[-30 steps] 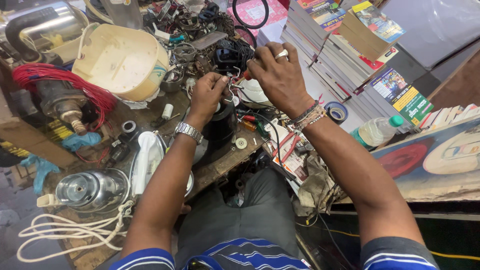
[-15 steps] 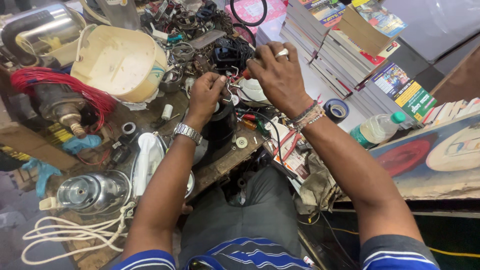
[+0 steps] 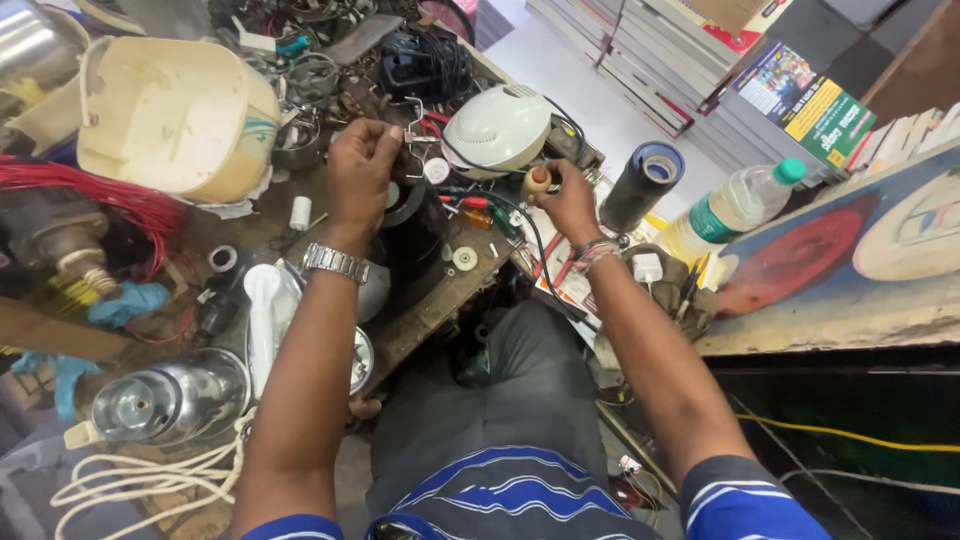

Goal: The person disassembles a blender jar, removes the blade assembly, and wipes the interior with a cloth. They then reassemble the jar and handle a small metal component, possibly a switch or connector, before placing the jar back on the base.

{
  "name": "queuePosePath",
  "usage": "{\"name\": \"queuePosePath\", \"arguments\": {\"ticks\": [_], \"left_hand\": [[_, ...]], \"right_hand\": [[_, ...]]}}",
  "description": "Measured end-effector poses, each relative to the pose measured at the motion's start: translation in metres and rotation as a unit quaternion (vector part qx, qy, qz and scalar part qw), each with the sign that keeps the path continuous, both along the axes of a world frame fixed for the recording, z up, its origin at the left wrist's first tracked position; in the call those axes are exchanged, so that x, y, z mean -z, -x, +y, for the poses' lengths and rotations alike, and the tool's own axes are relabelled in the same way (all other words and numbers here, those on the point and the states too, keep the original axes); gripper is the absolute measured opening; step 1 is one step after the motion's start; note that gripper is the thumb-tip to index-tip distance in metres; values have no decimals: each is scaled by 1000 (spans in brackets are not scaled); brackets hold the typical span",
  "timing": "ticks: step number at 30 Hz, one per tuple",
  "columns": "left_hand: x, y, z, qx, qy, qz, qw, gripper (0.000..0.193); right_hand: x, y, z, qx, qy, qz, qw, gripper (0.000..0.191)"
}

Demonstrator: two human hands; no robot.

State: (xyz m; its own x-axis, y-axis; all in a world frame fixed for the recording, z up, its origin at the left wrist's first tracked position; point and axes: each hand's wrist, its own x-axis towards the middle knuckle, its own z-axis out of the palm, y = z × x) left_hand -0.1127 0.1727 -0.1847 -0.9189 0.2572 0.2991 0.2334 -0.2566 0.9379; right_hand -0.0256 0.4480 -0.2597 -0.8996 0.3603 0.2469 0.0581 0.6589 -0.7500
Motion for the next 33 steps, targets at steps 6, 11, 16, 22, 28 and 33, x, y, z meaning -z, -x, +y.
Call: {"name": "queuePosePath", "arguments": {"ticks": [6, 11, 16, 22, 28, 33], "left_hand": [[-2, -5, -2, 11, -24, -66, 997, 14], [-15, -12, -56, -12, -10, -53, 998, 13], [-50, -45, -207, -68, 74, -49, 994, 14], [-89, -115, -347, -88, -9, -159, 983, 11], [-65, -161, -421, -138, -87, -192, 968, 11], [-50, -175, -435, -127, -143, -198, 961, 7]], "right_hand": [[18, 1, -21, -17, -66, 32, 997, 53], [-14, -12, -53, -2, -18, 135, 991, 41], [-20, -63, -228, -227, -33, 203, 952, 28], [-8, -66, -481, -565, -28, 54, 823, 75], [10, -43, -575, -570, -102, -6, 815, 83], [14, -30, -582, -580, -25, 96, 808, 56]]}}
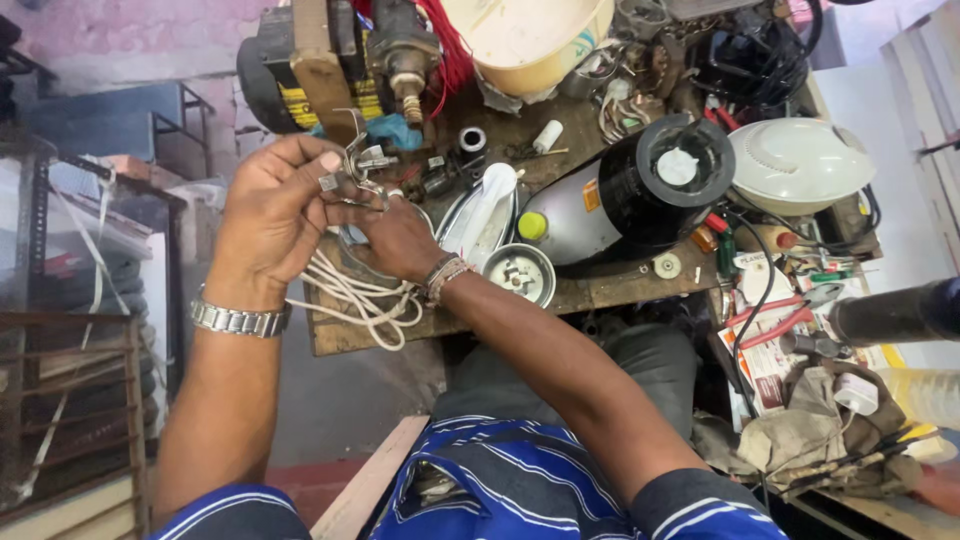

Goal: The person disassembles a blender jar, removes the blade assembly, and wipes the interior with a cloth. They then reassemble the jar and handle a small metal component, possibly a switch or connector, before placing the jar back on the base.

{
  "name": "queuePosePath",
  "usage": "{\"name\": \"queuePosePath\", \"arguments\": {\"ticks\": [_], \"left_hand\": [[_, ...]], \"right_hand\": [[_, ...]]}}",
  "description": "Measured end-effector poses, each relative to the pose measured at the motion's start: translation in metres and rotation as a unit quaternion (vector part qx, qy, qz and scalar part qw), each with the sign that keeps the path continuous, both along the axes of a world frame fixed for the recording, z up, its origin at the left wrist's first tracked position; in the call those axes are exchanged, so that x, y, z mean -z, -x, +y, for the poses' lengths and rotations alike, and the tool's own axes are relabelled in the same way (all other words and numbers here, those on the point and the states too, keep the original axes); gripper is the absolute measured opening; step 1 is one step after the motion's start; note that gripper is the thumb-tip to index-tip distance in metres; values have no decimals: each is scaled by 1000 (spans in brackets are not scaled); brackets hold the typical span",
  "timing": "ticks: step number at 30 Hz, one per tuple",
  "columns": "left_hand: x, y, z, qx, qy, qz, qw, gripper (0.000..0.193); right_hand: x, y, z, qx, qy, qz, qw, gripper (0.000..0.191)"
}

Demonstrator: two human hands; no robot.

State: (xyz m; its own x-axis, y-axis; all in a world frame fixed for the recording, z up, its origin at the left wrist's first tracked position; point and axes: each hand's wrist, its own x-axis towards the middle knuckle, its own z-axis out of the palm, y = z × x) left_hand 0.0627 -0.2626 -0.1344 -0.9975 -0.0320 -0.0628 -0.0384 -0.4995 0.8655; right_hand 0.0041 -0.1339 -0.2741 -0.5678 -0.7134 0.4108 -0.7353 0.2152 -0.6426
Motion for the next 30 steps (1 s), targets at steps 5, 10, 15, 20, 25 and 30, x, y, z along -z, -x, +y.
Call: {"name": "queuePosePath", "arguments": {"ticks": [5, 10, 15, 20, 25, 30], "left_hand": [[-16, -6, 15, -15, 26, 29, 999, 7], [-48, -36, 47, 0, 153, 77, 985, 10], [-71, -45, 139, 129, 295, 78, 944, 16], [-57, -35, 239, 164, 524, 270, 791, 14], [-26, -20, 289, 150, 541, 410, 719, 14], [2, -15, 310, 195, 610, 373, 671, 10]], "right_hand": [[-20, -2, 47, 113, 94, -54, 988, 57], [-29, -12, 170, 157, 450, -507, 718, 62], [-14, -60, 277, 107, 367, -438, 813, 50], [16, -92, 336, 139, 332, -334, 871, 48], [26, -100, 361, 52, 656, -584, 476, 48], [27, -103, 362, 55, 652, -589, 473, 53]]}}
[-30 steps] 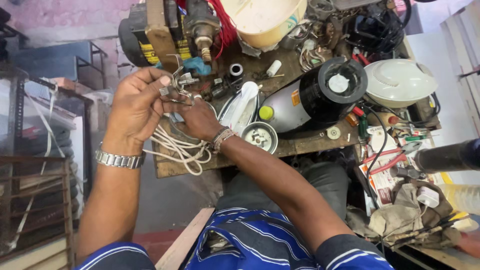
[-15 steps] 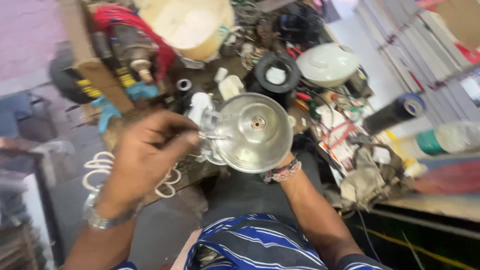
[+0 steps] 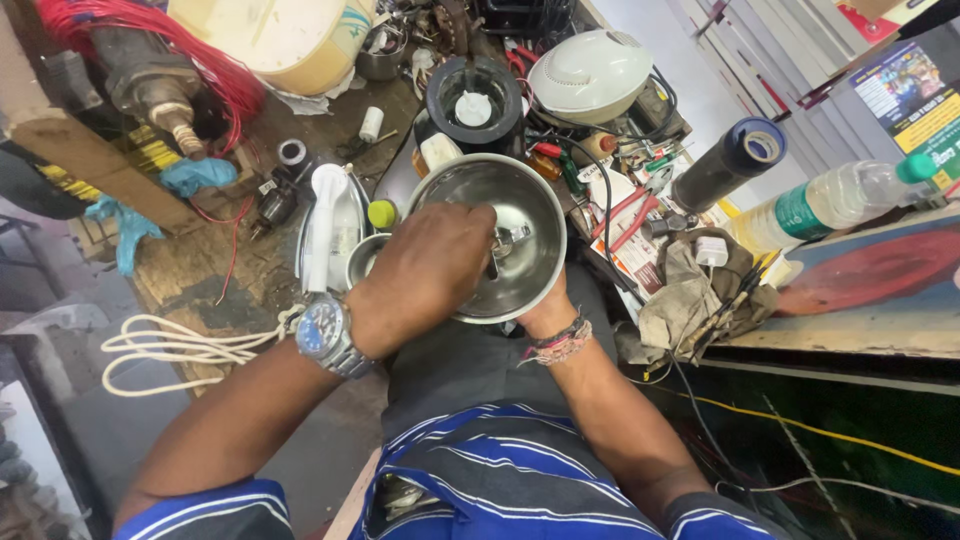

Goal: The person disassembles a blender jar, removes the blade assembly, and wipes the interior with a cloth. They then reassemble the jar and handle a small metal component, possibly a switch or connector, before placing the jar back on the base.

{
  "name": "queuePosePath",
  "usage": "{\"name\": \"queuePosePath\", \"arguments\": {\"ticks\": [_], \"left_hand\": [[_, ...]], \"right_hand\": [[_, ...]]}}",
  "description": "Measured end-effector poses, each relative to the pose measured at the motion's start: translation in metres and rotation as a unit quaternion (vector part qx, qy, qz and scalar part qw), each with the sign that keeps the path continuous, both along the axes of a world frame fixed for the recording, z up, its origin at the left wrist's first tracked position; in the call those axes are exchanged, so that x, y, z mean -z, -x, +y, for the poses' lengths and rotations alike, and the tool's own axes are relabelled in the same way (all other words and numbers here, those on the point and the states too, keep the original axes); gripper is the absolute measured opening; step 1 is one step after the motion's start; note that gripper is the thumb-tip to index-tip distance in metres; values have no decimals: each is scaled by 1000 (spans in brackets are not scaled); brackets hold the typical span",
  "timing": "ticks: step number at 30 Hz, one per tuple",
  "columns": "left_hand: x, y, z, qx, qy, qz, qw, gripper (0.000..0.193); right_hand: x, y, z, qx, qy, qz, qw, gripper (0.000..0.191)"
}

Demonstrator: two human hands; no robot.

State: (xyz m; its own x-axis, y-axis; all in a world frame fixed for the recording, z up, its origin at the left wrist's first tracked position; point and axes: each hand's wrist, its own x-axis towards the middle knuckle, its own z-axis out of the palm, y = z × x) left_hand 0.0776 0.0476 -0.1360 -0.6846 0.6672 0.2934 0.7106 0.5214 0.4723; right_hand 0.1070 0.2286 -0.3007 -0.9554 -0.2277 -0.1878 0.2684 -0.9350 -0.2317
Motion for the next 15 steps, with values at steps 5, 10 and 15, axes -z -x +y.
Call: {"name": "queuePosePath", "arguments": {"ticks": [5, 10, 15], "left_hand": [[9, -3, -2, 1, -32, 48, 998, 16], [8, -2, -1, 9, -14, 52, 999, 25], [8, -6, -3, 25, -19, 81, 996, 33]], "right_hand": [[5, 4, -1, 22, -35, -4, 999, 49], [4, 12, -2, 46, -55, -18, 997, 49], [-10, 11, -3, 13, -21, -39, 999, 51]]}}
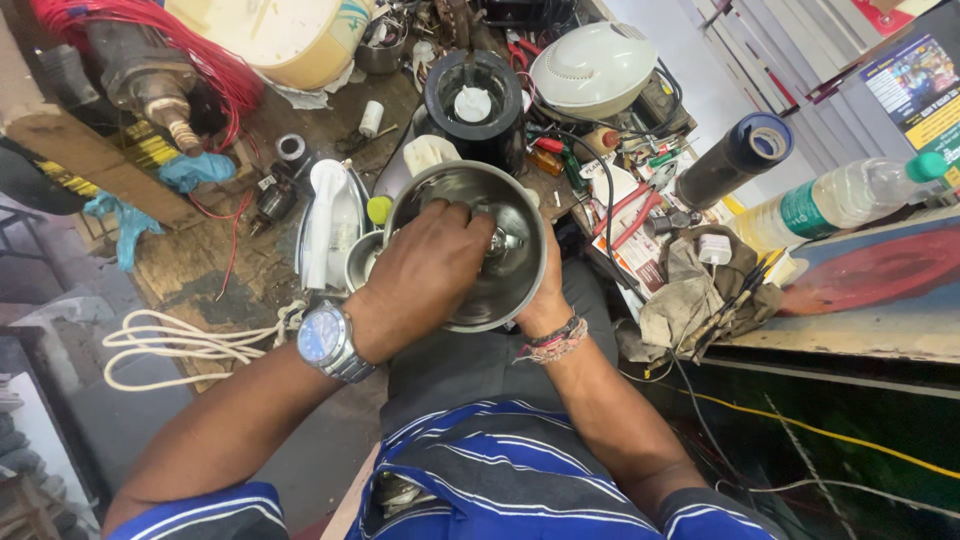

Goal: The person disassembles a blender jar, removes the blade assembly, and wipes the interior with a cloth. They then reassemble the jar and handle a small metal component, possibly a switch or connector, before placing the jar back on the base.

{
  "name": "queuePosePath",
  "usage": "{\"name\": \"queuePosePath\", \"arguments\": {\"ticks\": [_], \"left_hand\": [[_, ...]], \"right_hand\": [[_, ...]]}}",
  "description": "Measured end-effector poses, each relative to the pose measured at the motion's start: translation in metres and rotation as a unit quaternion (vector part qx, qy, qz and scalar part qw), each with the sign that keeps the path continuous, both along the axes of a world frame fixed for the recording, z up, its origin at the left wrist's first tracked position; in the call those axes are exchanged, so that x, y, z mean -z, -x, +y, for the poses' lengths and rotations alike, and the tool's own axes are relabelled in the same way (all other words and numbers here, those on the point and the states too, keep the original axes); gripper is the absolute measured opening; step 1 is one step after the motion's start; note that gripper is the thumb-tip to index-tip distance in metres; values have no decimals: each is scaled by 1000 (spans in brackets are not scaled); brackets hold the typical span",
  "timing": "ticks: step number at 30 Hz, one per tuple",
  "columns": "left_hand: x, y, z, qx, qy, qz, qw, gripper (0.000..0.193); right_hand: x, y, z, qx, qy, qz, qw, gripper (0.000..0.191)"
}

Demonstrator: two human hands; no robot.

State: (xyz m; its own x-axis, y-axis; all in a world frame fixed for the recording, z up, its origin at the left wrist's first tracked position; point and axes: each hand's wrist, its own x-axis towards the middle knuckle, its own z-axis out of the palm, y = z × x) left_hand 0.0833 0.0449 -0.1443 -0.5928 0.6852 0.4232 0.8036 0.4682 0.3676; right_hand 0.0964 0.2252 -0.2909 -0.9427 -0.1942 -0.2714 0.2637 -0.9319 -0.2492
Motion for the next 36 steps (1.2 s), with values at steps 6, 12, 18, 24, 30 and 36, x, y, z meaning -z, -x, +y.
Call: {"name": "queuePosePath", "arguments": {"ticks": [6, 12, 18, 24, 30, 36], "left_hand": [[2, -4, 2, -109, -48, -130, 984, 41], [22, -14, -10, -48, -120, -232, 964, 40], [58, -15, -30, -50, -108, -426, 897, 43], [119, -19, -39, 1, -265, -592, 761, 50], [150, -33, -50, 46, -234, -485, 842, 48], [150, -21, -35, 40, -261, -533, 804, 48]], "right_hand": [[-29, -11, 2, 95, -102, 9, 990, 50], [-62, -28, 16, 94, -272, 110, 952, 65], [-98, -47, 70, -197, -369, 160, 894, 83], [-101, -64, 78, -208, -560, 273, 754, 80], [-103, -60, 81, -309, -395, 24, 865, 70], [-124, -61, 81, -61, -687, 523, 500, 59]]}}
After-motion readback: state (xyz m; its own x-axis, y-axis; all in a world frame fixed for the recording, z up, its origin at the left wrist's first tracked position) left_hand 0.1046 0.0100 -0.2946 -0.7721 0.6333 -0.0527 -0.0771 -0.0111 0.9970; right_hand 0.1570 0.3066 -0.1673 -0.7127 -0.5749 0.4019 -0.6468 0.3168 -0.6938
